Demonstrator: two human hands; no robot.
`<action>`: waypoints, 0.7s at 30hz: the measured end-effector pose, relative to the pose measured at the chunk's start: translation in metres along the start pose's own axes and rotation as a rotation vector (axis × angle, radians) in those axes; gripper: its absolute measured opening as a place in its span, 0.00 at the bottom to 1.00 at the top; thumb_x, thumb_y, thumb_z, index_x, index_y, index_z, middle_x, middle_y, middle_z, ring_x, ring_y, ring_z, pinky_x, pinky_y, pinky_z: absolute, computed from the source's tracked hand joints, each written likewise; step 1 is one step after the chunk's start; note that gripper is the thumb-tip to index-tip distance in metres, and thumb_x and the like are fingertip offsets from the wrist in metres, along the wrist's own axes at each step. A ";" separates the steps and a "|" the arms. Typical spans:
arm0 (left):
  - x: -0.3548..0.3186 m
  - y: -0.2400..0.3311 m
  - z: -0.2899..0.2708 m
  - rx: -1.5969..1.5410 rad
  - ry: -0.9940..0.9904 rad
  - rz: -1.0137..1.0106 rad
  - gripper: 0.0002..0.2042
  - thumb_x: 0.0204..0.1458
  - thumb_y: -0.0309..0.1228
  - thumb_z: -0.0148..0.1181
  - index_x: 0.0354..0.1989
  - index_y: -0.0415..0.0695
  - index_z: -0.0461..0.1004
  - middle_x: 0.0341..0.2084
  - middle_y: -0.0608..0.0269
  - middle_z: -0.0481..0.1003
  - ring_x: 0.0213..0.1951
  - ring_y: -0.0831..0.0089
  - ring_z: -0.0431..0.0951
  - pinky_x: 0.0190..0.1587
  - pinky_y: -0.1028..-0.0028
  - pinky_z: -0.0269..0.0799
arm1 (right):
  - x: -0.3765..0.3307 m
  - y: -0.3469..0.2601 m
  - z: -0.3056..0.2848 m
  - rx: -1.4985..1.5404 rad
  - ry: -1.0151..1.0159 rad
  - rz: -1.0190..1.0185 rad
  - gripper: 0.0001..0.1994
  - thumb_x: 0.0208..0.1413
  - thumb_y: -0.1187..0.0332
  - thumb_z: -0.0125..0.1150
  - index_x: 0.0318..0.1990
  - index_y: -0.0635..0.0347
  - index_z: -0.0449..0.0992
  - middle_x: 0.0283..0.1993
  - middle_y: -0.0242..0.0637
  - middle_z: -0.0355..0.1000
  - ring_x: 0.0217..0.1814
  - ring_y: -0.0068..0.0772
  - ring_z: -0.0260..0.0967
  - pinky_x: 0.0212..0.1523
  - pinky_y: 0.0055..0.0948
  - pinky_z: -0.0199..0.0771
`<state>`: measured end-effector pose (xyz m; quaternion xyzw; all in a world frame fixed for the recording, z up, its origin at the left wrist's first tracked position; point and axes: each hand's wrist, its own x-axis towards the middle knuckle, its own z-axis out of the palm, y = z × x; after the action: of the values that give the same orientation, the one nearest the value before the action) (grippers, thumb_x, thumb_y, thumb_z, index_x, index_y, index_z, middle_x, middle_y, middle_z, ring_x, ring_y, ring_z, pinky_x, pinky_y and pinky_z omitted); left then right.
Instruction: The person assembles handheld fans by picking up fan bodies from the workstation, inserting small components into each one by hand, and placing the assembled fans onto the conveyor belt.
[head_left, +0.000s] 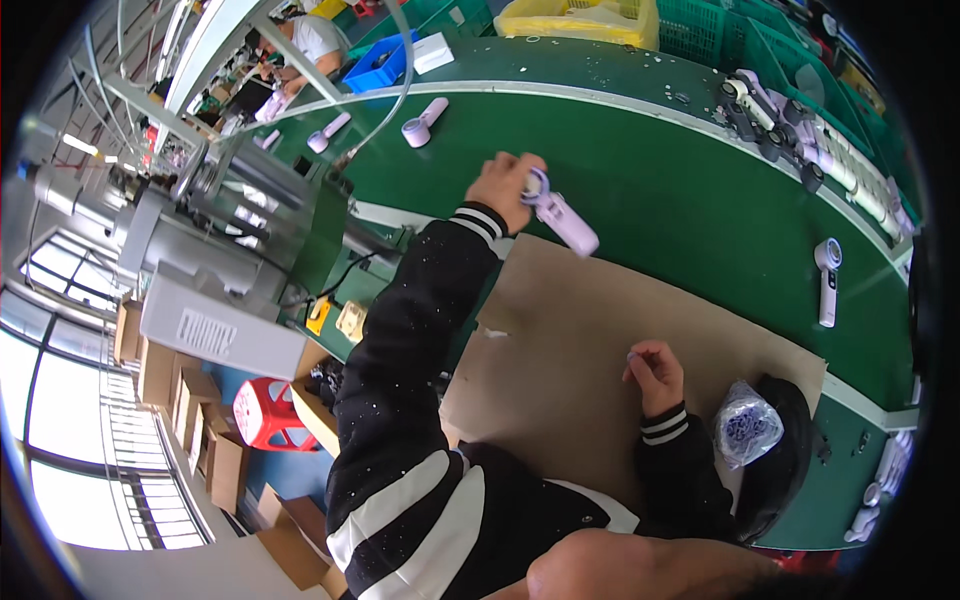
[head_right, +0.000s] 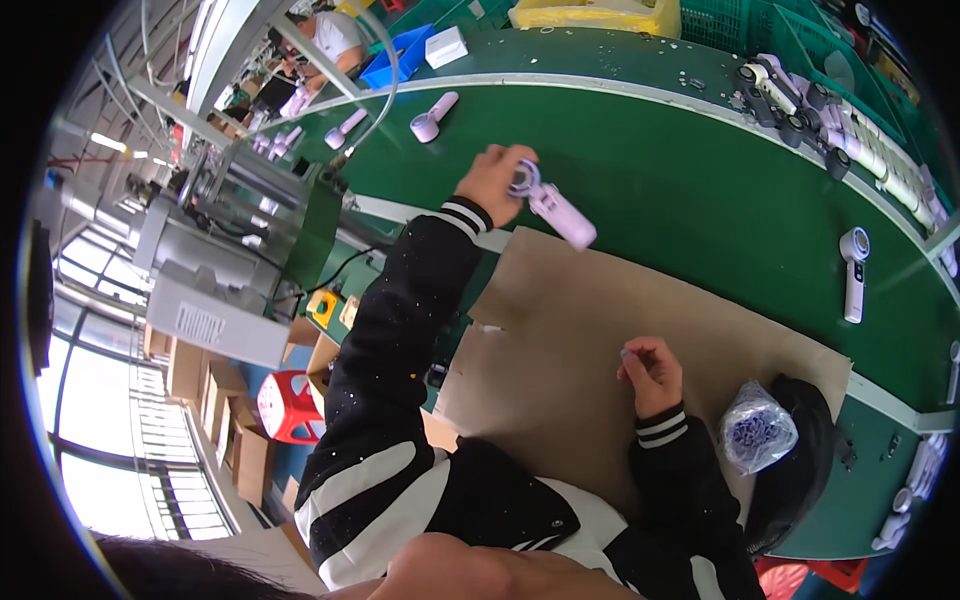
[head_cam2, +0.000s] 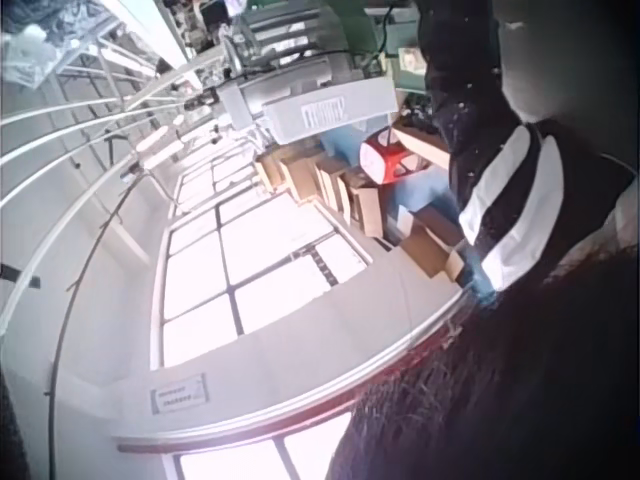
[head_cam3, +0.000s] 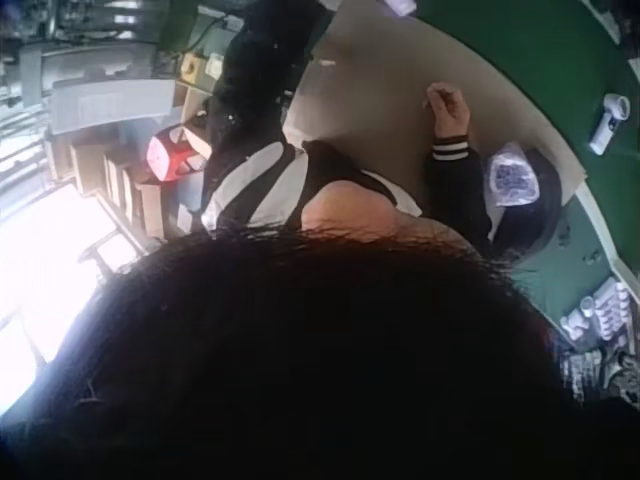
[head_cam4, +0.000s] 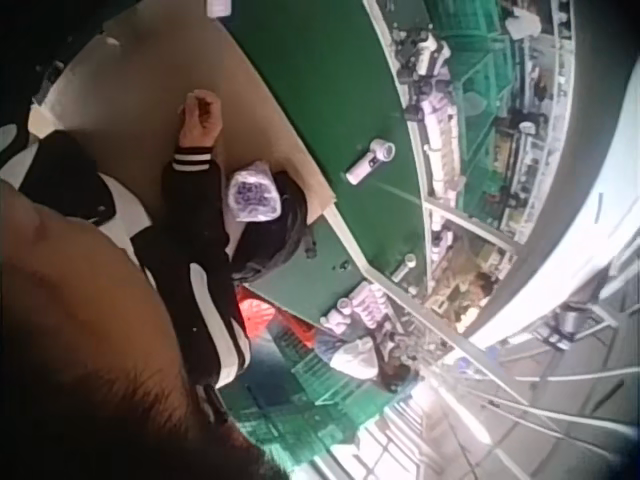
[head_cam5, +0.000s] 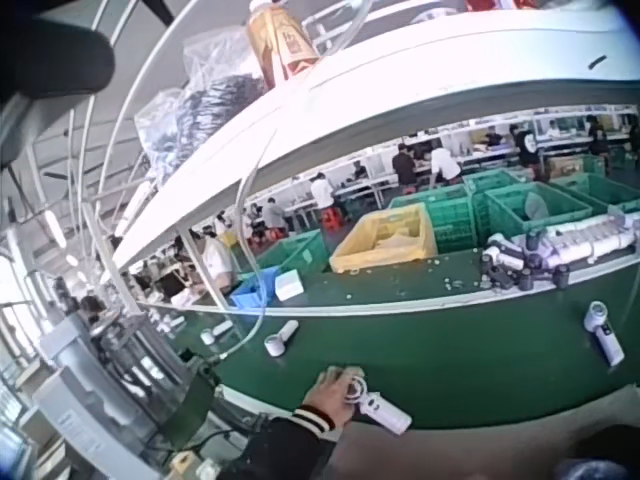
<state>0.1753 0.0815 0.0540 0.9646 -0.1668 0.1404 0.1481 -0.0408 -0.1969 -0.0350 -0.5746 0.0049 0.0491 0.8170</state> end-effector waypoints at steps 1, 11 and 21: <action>-0.013 0.015 -0.003 -0.050 -0.095 0.038 0.24 0.37 0.22 0.60 0.46 0.55 0.68 0.39 0.56 0.68 0.39 0.52 0.71 0.43 0.64 0.70 | 0.002 -0.001 -0.001 -0.030 -0.012 -0.013 0.08 0.54 0.81 0.51 0.41 0.63 0.71 0.35 0.36 0.69 0.28 0.26 0.65 0.31 0.20 0.67; -0.100 0.029 0.020 -0.378 -0.029 0.370 0.34 0.40 0.19 0.54 0.59 0.61 0.65 0.47 0.56 0.69 0.40 0.57 0.72 0.45 0.66 0.70 | 0.039 -0.023 0.058 -0.529 -0.198 -0.220 0.07 0.47 0.80 0.56 0.35 0.59 0.73 0.30 0.29 0.70 0.23 0.19 0.59 0.26 0.18 0.60; -0.201 -0.002 -0.056 0.338 -0.324 -0.062 0.09 0.46 0.31 0.54 0.38 0.50 0.71 0.29 0.61 0.72 0.36 0.60 0.73 0.39 0.64 0.67 | 0.041 0.012 0.081 -0.758 -0.073 -0.607 0.06 0.44 0.80 0.54 0.30 0.58 0.71 0.37 0.34 0.63 0.37 0.35 0.58 0.37 0.28 0.63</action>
<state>-0.0183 0.1582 0.0402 0.9903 -0.1328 0.0052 -0.0398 -0.0051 -0.1133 -0.0213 -0.8050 -0.2098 -0.1732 0.5273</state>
